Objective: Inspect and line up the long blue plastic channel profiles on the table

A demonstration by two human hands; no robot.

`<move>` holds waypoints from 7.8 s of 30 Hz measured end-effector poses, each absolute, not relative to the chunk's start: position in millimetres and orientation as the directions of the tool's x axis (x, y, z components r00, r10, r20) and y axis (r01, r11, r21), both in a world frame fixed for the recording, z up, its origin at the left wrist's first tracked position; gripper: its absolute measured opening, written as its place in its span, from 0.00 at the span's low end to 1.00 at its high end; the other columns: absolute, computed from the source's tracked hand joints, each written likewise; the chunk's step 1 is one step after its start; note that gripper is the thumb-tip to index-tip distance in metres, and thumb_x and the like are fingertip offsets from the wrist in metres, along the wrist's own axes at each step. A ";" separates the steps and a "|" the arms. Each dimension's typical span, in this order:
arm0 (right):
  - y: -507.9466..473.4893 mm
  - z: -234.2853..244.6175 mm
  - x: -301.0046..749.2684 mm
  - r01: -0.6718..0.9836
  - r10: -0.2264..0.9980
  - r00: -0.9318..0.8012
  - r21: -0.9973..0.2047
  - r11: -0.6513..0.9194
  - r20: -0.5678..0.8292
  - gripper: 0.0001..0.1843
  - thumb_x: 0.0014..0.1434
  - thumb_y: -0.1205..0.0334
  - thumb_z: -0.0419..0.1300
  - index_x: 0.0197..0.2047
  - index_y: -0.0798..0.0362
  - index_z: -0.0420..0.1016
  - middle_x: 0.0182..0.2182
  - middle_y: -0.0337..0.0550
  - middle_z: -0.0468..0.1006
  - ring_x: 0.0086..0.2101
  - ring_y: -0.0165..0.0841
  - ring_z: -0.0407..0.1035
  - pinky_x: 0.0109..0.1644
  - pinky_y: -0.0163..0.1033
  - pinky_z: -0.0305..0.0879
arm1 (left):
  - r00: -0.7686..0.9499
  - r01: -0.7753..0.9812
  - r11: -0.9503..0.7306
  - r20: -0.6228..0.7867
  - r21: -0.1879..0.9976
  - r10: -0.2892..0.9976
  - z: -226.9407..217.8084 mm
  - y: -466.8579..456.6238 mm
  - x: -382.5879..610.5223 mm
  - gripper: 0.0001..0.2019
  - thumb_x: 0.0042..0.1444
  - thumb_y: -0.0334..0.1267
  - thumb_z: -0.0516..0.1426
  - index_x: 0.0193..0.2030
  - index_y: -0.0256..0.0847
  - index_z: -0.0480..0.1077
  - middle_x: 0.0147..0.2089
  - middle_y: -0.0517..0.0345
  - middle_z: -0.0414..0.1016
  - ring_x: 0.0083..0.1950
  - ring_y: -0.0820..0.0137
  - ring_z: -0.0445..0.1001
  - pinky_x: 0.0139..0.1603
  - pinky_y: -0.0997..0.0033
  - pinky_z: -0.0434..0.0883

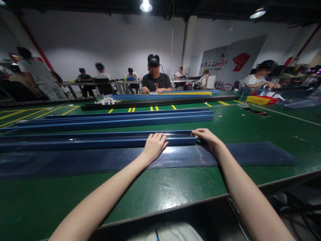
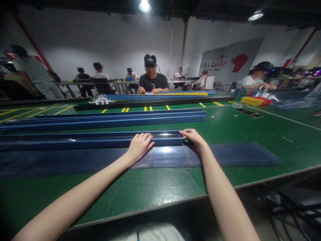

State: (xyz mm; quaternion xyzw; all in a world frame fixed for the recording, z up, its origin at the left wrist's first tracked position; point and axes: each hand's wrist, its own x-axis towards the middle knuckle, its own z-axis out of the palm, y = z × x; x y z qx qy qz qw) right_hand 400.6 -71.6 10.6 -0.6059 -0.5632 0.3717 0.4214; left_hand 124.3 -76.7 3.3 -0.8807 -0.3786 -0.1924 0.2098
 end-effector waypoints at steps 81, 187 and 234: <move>-57.0 -4.8 408.1 0.604 0.985 0.168 -0.794 -0.069 0.043 0.09 0.43 0.62 0.58 0.23 0.57 0.77 0.17 0.39 0.72 0.22 0.27 0.64 0.27 0.32 0.57 | 0.661 0.720 -0.654 0.518 -0.234 0.543 -1.2 -71.7 126.6 0.07 0.61 0.38 0.50 0.39 0.38 0.66 0.33 0.56 0.71 0.35 0.67 0.69 0.34 0.68 0.57; -55.3 -5.9 414.7 0.666 0.998 0.060 -0.746 -0.019 0.028 0.11 0.44 0.59 0.59 0.25 0.58 0.78 0.18 0.41 0.72 0.21 0.28 0.63 0.26 0.33 0.58 | 0.672 0.717 -0.685 0.392 -0.130 0.628 9.0 -64.2 122.5 0.11 0.60 0.45 0.50 0.38 0.39 0.67 0.41 0.57 0.72 0.44 0.67 0.68 0.40 0.70 0.62; -58.7 -4.9 406.8 0.711 0.989 0.109 -0.703 -0.007 0.100 0.15 0.43 0.51 0.59 0.25 0.55 0.76 0.20 0.39 0.74 0.24 0.29 0.65 0.29 0.33 0.58 | 0.686 0.692 -0.704 0.448 -0.158 0.574 1.7 -66.3 124.0 0.10 0.61 0.41 0.49 0.39 0.37 0.65 0.42 0.50 0.71 0.47 0.63 0.66 0.40 0.66 0.59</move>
